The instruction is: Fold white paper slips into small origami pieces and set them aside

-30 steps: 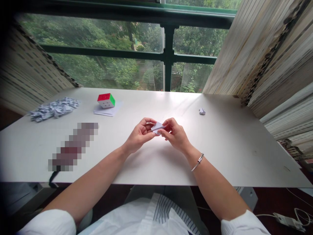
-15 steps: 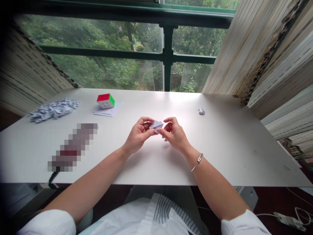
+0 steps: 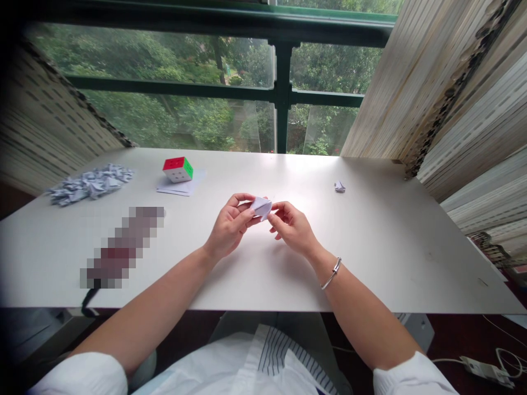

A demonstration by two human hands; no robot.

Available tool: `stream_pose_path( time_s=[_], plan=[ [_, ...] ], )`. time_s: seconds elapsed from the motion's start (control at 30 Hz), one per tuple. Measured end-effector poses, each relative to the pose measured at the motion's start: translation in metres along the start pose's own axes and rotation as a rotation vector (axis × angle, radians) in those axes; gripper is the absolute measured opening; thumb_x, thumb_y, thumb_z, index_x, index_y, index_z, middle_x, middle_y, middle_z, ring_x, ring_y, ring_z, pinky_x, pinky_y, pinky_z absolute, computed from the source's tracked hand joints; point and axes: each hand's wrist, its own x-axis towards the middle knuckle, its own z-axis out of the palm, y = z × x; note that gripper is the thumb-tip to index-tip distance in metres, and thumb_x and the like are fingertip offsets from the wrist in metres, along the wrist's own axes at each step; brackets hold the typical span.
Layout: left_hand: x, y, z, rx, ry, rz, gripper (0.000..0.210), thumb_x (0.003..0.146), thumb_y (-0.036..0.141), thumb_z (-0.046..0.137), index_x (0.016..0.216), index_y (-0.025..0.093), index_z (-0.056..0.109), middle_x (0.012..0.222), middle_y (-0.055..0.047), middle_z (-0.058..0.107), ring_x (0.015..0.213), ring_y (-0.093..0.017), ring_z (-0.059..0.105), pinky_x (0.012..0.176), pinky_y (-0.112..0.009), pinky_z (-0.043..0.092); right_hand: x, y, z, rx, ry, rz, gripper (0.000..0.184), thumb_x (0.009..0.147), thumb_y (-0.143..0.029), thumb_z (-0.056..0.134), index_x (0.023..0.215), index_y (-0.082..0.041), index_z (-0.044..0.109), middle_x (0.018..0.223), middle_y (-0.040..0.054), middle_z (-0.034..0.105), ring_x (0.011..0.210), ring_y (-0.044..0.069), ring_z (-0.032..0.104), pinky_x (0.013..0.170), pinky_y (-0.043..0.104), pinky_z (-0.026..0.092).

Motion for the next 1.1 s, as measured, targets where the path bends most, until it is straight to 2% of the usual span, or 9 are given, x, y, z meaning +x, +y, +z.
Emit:
stream_pose_path(
  time_s=[0.07, 0.13, 0.23, 0.33, 0.57, 0.73, 0.83, 1.0, 1.1],
  plan=[
    [0.0014, -0.0008, -0.0010, 0.010, 0.042, -0.007, 0.039, 0.077, 0.031, 0.073, 0.107, 0.020, 0.050, 0.103, -0.007, 0.070, 0.098, -0.019, 0.067, 0.092, -0.041, 0.052, -0.0011, 0.0002, -0.0010, -0.093, 0.031, -0.084, 0.045, 0.087, -0.043, 0.061, 0.127, -0.027, 0.047, 0.083, -0.0007, 0.059, 0.065, 0.014, 0.063, 0.049, 0.024, 0.054],
    [0.0025, -0.0016, -0.0010, 0.021, 0.074, -0.012, 0.041, 0.076, 0.029, 0.075, 0.107, 0.019, 0.050, 0.097, -0.005, 0.070, 0.091, -0.017, 0.068, 0.090, -0.040, 0.054, -0.0021, 0.0001, -0.0024, -0.273, 0.043, -0.212, 0.043, 0.090, -0.036, 0.058, 0.131, -0.031, 0.047, 0.091, 0.0014, 0.061, 0.068, 0.013, 0.062, 0.055, 0.025, 0.054],
    [0.0031, -0.0015, 0.0001, 0.026, 0.110, -0.020, 0.040, 0.075, 0.027, 0.074, 0.106, 0.019, 0.050, 0.091, -0.003, 0.070, 0.082, -0.015, 0.068, 0.086, -0.038, 0.055, -0.0031, 0.0002, -0.0041, -0.522, 0.040, -0.380, 0.023, 0.092, -0.030, 0.056, 0.114, -0.029, 0.062, 0.098, 0.0043, 0.062, 0.070, 0.013, 0.060, 0.062, 0.029, 0.054],
    [0.0029, 0.0001, 0.0009, 0.019, 0.127, -0.028, 0.039, 0.074, 0.023, 0.074, 0.105, 0.019, 0.051, 0.088, -0.002, 0.070, 0.079, -0.013, 0.067, 0.084, -0.036, 0.056, -0.0029, 0.0011, -0.0047, -0.557, 0.076, -0.415, 0.015, 0.092, -0.031, 0.058, 0.104, -0.026, 0.066, 0.095, 0.0043, 0.063, 0.070, 0.014, 0.061, 0.064, 0.030, 0.055],
    [0.0028, 0.0018, 0.0001, -0.002, 0.119, -0.039, 0.032, 0.069, 0.020, 0.075, 0.098, 0.019, 0.061, 0.086, -0.001, 0.069, 0.079, -0.012, 0.065, 0.083, -0.033, 0.056, -0.0025, 0.0001, -0.0033, -0.468, 0.097, -0.387, 0.015, 0.091, -0.037, 0.060, 0.096, -0.025, 0.068, 0.092, 0.0043, 0.065, 0.073, 0.015, 0.064, 0.063, 0.031, 0.058],
    [0.0037, 0.0011, -0.0003, -0.009, 0.169, -0.032, 0.027, 0.069, 0.019, 0.073, 0.095, 0.018, 0.064, 0.092, -0.002, 0.069, 0.083, -0.013, 0.065, 0.081, -0.033, 0.057, -0.0022, -0.0017, -0.0024, -0.340, 0.064, -0.337, 0.019, 0.089, -0.036, 0.061, 0.103, -0.025, 0.069, 0.093, 0.0055, 0.065, 0.076, 0.016, 0.064, 0.064, 0.032, 0.059],
    [0.0043, 0.0001, -0.0011, 0.006, 0.186, -0.023, 0.029, 0.069, 0.019, 0.073, 0.096, 0.017, 0.064, 0.094, -0.003, 0.068, 0.083, -0.014, 0.065, 0.080, -0.033, 0.058, -0.0011, 0.0003, -0.0021, -0.172, 0.001, -0.251, 0.026, 0.087, -0.036, 0.063, 0.111, -0.026, 0.067, 0.098, 0.0052, 0.063, 0.077, 0.015, 0.063, 0.059, 0.030, 0.059],
    [0.0049, -0.0022, -0.0029, 0.051, 0.196, 0.022, 0.029, 0.070, 0.022, 0.074, 0.097, 0.018, 0.063, 0.095, -0.003, 0.067, 0.084, -0.015, 0.066, 0.080, -0.034, 0.059, 0.0011, 0.0002, -0.0013, 0.138, -0.047, -0.076, 0.055, 0.081, -0.037, 0.070, 0.131, -0.029, 0.050, 0.100, 0.0040, 0.065, 0.081, 0.017, 0.068, 0.053, 0.025, 0.058],
    [0.0042, -0.0022, -0.0028, 0.074, 0.173, 0.040, 0.030, 0.072, 0.023, 0.072, 0.100, 0.019, 0.062, 0.095, -0.003, 0.067, 0.085, -0.017, 0.068, 0.080, -0.035, 0.059, 0.0015, -0.0030, -0.0011, 0.244, -0.071, 0.040, 0.050, 0.080, -0.040, 0.071, 0.125, -0.025, 0.055, 0.099, 0.0054, 0.068, 0.082, 0.018, 0.069, 0.052, 0.024, 0.057]
  ],
)
